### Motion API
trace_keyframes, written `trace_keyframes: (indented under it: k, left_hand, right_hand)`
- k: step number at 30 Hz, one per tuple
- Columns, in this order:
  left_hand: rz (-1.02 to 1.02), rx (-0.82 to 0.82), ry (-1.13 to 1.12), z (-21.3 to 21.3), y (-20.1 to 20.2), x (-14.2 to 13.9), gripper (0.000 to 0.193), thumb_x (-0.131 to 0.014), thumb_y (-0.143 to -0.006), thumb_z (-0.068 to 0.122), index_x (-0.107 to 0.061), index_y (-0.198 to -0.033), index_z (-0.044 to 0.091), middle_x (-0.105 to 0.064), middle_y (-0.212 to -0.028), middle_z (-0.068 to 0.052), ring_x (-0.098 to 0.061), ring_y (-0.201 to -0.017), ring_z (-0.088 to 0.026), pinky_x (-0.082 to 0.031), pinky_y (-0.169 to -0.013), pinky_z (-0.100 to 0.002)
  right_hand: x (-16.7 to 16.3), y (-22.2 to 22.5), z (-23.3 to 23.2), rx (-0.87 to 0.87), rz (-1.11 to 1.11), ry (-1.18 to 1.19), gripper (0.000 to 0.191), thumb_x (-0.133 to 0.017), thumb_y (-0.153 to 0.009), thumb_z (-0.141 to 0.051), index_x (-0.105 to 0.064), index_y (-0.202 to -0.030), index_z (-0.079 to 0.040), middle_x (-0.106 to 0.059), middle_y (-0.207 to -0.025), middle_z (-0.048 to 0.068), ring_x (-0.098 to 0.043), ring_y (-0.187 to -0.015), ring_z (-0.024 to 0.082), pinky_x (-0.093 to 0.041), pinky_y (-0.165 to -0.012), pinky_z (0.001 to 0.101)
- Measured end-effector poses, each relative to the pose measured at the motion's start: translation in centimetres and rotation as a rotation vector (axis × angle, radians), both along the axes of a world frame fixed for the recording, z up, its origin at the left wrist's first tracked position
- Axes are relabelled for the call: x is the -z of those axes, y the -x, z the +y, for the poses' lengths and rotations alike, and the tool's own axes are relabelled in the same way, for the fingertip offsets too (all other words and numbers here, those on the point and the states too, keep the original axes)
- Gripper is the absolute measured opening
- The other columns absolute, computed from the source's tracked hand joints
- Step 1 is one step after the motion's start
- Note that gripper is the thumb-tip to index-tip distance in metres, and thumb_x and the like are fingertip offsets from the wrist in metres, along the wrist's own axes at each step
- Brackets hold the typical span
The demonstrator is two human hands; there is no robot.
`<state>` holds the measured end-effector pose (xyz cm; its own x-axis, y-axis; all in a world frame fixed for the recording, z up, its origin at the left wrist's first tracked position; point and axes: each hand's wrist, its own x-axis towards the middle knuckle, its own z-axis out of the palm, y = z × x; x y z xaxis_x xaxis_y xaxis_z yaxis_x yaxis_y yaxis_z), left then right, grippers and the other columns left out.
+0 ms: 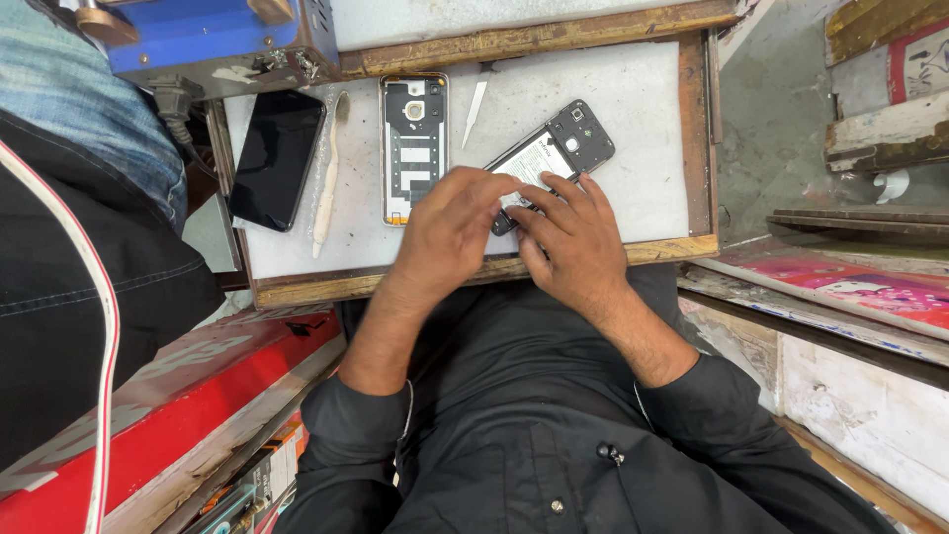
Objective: The person uses a red-handled tool to apply a substance to the internal components of a disassembled mobile phone. They repeatedly apply the substance to different areas of the phone's interior while holding the device steady with their other hand.
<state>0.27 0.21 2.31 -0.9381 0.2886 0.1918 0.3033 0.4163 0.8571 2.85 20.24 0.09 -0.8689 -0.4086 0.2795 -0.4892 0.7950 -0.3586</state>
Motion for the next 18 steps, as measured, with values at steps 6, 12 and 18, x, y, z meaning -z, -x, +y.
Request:
trace_keyframes:
  k: [6, 12, 18]
  left_hand:
    - [0.254, -0.035, 0.084, -0.1, 0.3, -1.0, 0.039, -0.075, -0.097, 0.005, -0.063, -0.133, 0.015, -0.066, -0.112, -0.011, -0.064, -0.118, -0.032, -0.055, -0.103, -0.045]
    - [0.437, -0.019, 0.088, 0.5, 0.2, -1.5, 0.045, -0.074, -0.086, 0.003, -0.061, -0.128, 0.013, -0.065, -0.112, -0.014, -0.066, -0.108, -0.036, -0.057, -0.088, -0.043]
    - [0.423, 0.007, 0.040, 0.9, 0.3, -1.6, 0.049, -0.070, -0.088, -0.003, -0.060, -0.133, 0.013, -0.066, -0.112, -0.013, -0.068, -0.108, -0.035, -0.058, -0.090, -0.043]
  right_hand:
    - [-0.3, 0.0, 0.0, -0.004, 0.014, 0.028, 0.032, -0.073, -0.090, -0.015, -0.073, -0.122, -0.015, -0.065, -0.136, 0.003, -0.053, -0.138, 0.027, -0.036, -0.119, 0.0571]
    - [0.1, 0.0, 0.1, 0.002, 0.015, 0.011, 0.033, -0.074, -0.086, -0.014, -0.073, -0.119, -0.013, -0.065, -0.137, 0.003, -0.053, -0.139, 0.028, -0.036, -0.120, 0.0581]
    - [0.2, 0.0, 0.2, -0.005, 0.014, 0.021, 0.034, -0.075, -0.085, -0.014, -0.073, -0.120, -0.013, -0.064, -0.134, 0.005, -0.052, -0.139, 0.029, -0.036, -0.119, 0.0589]
